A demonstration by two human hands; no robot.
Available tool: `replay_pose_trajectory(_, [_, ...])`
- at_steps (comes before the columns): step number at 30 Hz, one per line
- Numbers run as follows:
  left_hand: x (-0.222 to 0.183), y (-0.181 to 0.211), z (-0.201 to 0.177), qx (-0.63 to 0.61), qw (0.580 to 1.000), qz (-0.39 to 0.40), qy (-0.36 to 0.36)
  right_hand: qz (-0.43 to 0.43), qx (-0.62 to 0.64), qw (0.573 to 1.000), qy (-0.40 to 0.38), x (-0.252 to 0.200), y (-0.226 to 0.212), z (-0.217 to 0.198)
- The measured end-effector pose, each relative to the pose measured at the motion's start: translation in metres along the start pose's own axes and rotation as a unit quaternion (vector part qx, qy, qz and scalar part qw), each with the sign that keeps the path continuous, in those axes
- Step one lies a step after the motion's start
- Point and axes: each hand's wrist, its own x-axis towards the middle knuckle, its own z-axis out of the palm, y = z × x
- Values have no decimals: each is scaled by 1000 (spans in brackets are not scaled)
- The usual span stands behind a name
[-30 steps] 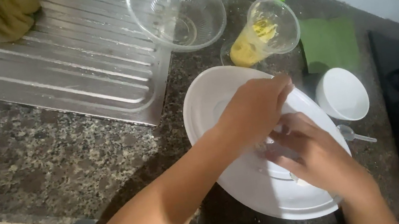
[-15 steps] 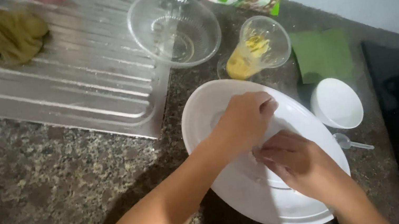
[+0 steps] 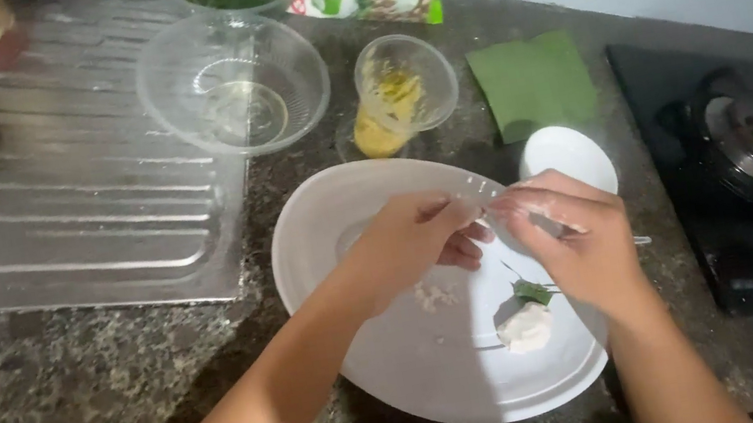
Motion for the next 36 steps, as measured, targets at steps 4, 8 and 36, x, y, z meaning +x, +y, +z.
replay_pose_trajectory(4, [-2, 1, 7, -13, 999, -16, -25, -1, 37, 999, 10, 1, -2, 3])
replay_pose_trajectory(8, [1, -7, 5, -49, 998, -27, -26, -19, 44, 999, 6, 3, -7, 5])
replay_pose_trajectory(36, [4, 6, -8, 191, 978, 47, 66, 70, 64, 990, -104, 1, -8, -12])
